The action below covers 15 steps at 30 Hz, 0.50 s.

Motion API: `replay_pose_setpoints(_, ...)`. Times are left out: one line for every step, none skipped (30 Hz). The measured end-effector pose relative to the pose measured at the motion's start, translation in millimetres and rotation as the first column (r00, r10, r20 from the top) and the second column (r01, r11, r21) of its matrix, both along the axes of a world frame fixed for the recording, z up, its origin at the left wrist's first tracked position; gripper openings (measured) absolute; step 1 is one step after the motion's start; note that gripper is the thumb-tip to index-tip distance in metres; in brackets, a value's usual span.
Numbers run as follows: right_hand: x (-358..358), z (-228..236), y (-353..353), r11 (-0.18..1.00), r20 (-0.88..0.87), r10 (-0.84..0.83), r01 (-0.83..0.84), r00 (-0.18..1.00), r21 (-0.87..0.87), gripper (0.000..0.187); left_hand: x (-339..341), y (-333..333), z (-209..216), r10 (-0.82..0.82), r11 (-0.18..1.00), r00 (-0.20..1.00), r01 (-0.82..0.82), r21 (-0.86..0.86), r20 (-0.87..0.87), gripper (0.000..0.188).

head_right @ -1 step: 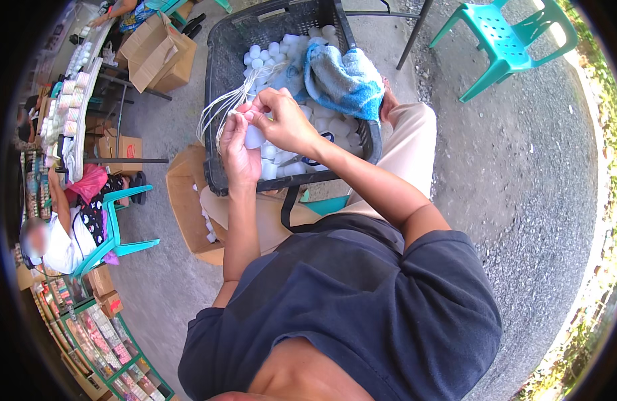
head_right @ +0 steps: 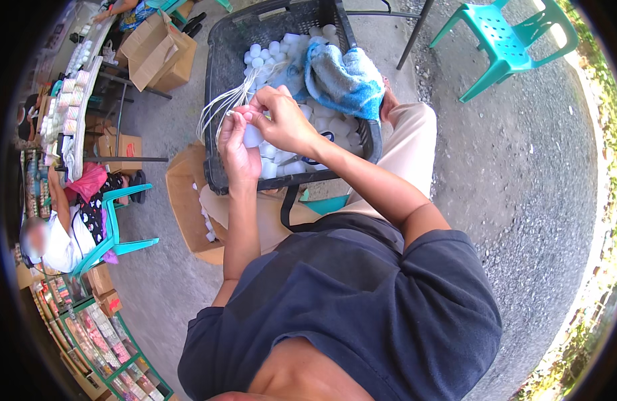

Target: The person sits with a basket of white foam balls and repeatedly inserts a short white string into each ball, then uses scissors to trim the string flush. They wipe each ball with a blue cloth and place the finished items into a cardboard box.

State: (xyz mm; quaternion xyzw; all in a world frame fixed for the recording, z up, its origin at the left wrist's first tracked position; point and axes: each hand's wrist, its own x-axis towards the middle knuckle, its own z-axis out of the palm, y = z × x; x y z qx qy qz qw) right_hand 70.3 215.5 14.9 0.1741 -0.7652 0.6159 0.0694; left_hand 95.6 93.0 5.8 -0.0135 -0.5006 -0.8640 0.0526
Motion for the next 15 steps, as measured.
replay_pose_setpoints(2.0,3.6,-0.4,0.997,-0.061,-0.015,0.019,0.998,0.077,0.011,-1.7,-3.3,-4.9,0.003,1.0,0.999,-0.002,0.006,-0.034,0.015)
replay_pose_setpoints(-0.2,2.4,-0.3,0.99,-0.173,-0.028,0.051,0.984,0.133,0.011,-4.7,-7.0,-9.5,-0.003,0.996,1.0,0.005,0.087,-0.017,0.015)
replay_pose_setpoints(-2.1,1.1,1.2,0.992,-0.154,-0.012,0.03,0.988,0.121,0.011,-5.9,-4.9,-7.4,0.034,0.994,0.999,-0.035,0.101,0.008,0.016)
replay_pose_setpoints(-4.1,0.9,2.8,0.994,-0.134,0.004,0.01,0.991,0.107,0.011,-7.1,-3.2,-4.7,0.072,0.991,0.997,-0.075,0.113,0.033,0.016)
replay_pose_setpoints(-5.9,-0.3,4.3,0.996,-0.115,0.02,-0.009,0.993,0.093,0.01,-8.5,-1.7,-0.6,0.108,0.986,0.992,-0.114,0.124,0.058,0.017)
replay_pose_setpoints(-6.2,-4.4,4.5,0.999,-0.049,0.039,-0.039,0.998,0.011,0.016,-9.1,-3.4,6.1,0.086,0.979,0.996,-0.089,0.186,0.02,0.019)
replay_pose_setpoints(-3.9,-3.5,4.6,0.994,0.032,0.105,-0.105,0.994,-0.003,0.018,-15.0,-12.2,6.7,0.141,0.978,0.989,-0.132,0.16,-0.044,0.026)
replay_pose_setpoints(-1.5,-1.3,5.5,0.985,0.111,0.172,-0.17,0.979,-0.022,0.02,-19.7,-14.0,6.4,0.188,0.978,0.976,-0.175,0.115,-0.11,0.032)
replay_pose_setpoints(-1.2,1.3,6.6,0.973,0.185,0.232,-0.228,0.955,-0.043,0.022,-23.6,-12.9,12.8,0.226,0.974,0.958,-0.215,0.075,-0.179,0.037)
replay_pose_setpoints(0.8,3.5,5.8,0.961,0.121,0.276,-0.269,0.954,-0.072,0.024,-21.1,-7.5,16.6,0.152,0.987,0.967,-0.158,-0.014,-0.206,0.042)
replay_pose_setpoints(1.5,1.5,5.0,0.97,0.099,0.242,-0.239,0.965,-0.041,0.023,-16.3,0.5,17.9,0.076,0.989,0.971,-0.102,-0.105,-0.226,0.048)
replay_pose_setpoints(-0.3,0.9,3.9,0.979,0.066,0.203,-0.203,0.977,-0.014,0.022,-13.4,5.6,18.9,0.077,0.989,0.963,-0.106,-0.103,-0.259,0.051)
replay_pose_setpoints(-2.1,1.1,2.9,0.986,0.032,0.165,-0.166,0.986,0.012,0.022,-12.3,2.8,16.9,0.023,0.995,0.979,-0.041,-0.089,-0.202,0.051)
replay_pose_setpoints(0.0,1.6,2.5,0.989,0.023,0.117,-0.118,0.993,0.084,0.021,-11.6,-2.3,11.2,-0.033,0.997,0.989,0.023,-0.071,-0.146,0.052)
replay_pose_setpoints(0.3,0.5,2.3,0.988,-0.034,0.114,-0.11,0.993,0.112,0.021,-9.3,-8.3,6.1,-0.084,0.995,0.993,0.08,-0.052,-0.085,0.053)
